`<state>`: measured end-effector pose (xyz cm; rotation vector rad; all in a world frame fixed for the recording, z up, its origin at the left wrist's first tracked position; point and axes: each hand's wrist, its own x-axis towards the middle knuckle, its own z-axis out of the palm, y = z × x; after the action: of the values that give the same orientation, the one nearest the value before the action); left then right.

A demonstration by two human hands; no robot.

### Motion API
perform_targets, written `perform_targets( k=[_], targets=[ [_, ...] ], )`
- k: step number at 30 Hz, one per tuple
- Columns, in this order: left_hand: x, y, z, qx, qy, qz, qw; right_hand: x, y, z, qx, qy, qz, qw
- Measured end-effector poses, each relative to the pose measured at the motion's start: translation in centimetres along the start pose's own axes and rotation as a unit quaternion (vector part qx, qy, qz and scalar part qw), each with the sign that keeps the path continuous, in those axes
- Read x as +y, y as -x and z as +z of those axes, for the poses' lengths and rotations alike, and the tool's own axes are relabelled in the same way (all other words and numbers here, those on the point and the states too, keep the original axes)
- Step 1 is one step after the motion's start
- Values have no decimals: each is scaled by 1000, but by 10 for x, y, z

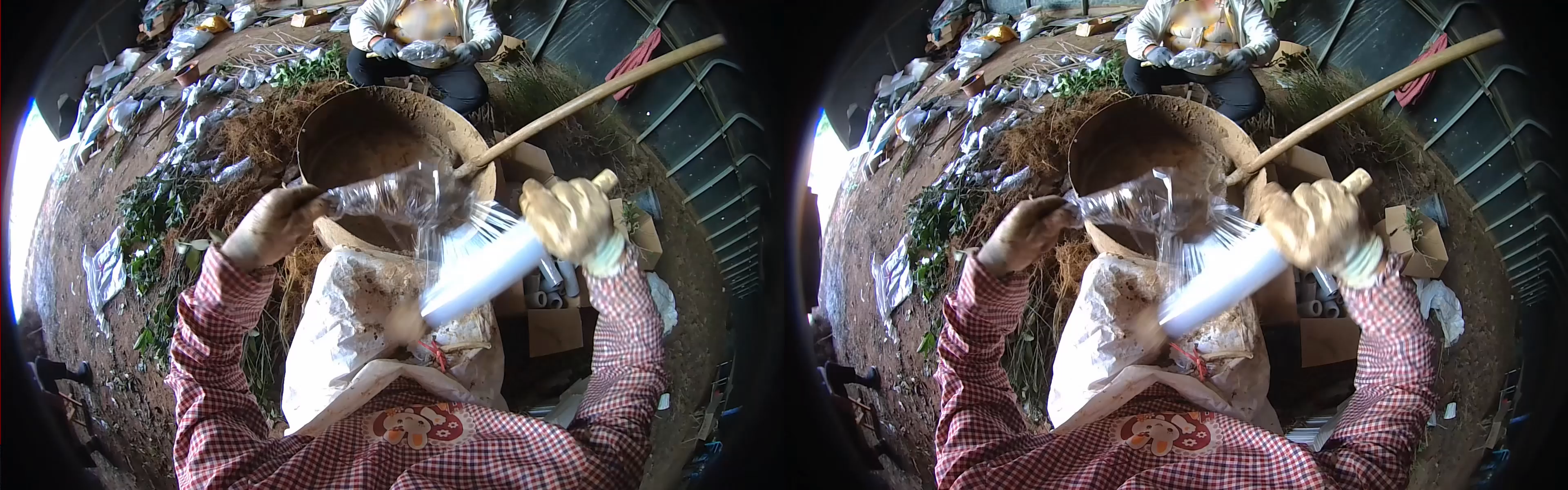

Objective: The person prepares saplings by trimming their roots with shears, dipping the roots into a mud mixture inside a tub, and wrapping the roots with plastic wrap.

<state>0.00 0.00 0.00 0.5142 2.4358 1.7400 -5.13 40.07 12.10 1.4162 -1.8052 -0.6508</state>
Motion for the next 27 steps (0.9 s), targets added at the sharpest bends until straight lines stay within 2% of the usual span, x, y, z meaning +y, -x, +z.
perform_targets(
  k=[1,2,3,4,5,6,7,8,9,10,11,13,14,16,17,18,20,21,22,23,24,25,26,27],
  targets=[
    [-2,-6,19,24,-51,82,995,-2,-19,-26,82,-44,-3,996],
    [14,-6,40,2,-109,14,994,-6,-45,-49,83,-44,19,995],
    [27,4,16,-95,-214,47,971,-35,-60,-24,177,-77,125,973],
    [24,1,43,-128,-129,149,972,-29,-66,-10,180,-99,146,968],
    [31,-5,68,-125,-121,201,964,-24,-67,7,184,-117,159,963],
    [40,-10,92,-119,-111,253,954,-37,-61,34,103,-250,266,925],
    [48,-6,97,-117,-110,292,943,-49,-55,60,36,-350,384,854],
    [60,2,92,-82,-87,249,961,-62,-40,84,-47,-360,420,832],
    [69,9,87,-46,-61,206,976,-87,-20,104,-110,-330,373,860],
    [54,6,85,56,27,242,968,-115,1,116,-144,-299,310,891],
    [63,9,66,69,-59,101,991,-139,20,119,-136,-278,234,921],
    [39,4,47,156,-66,122,978,-179,58,122,-95,-264,104,954],
    [34,4,38,155,-129,113,973,-189,68,125,-68,-393,122,909],
    [16,7,27,135,-230,76,961,-136,22,42,32,-576,158,801],
    [11,11,32,130,-241,118,955,-144,58,62,-61,-642,299,703],
    [11,16,38,89,-251,121,956,-151,94,83,-123,-674,449,574],
    [8,26,48,-5,-240,146,960,-112,68,45,-76,-719,541,429],
    [27,26,55,-20,-180,178,967,-116,73,53,-37,-719,579,383],
    [39,27,57,-31,-104,145,983,-120,79,60,7,-714,614,337],
    [47,28,56,-40,-27,113,992,-140,94,60,-103,-564,546,611],
    [53,25,51,-9,0,85,996,-159,111,58,-199,-346,417,817],
    [36,17,47,27,38,33,998,-155,105,47,-211,-287,335,872],
    [19,3,48,50,-9,18,999,-152,99,37,-209,-218,254,919],
    [1,-8,49,69,-59,-3,996,-140,69,5,-143,-349,264,888]
  ],
)
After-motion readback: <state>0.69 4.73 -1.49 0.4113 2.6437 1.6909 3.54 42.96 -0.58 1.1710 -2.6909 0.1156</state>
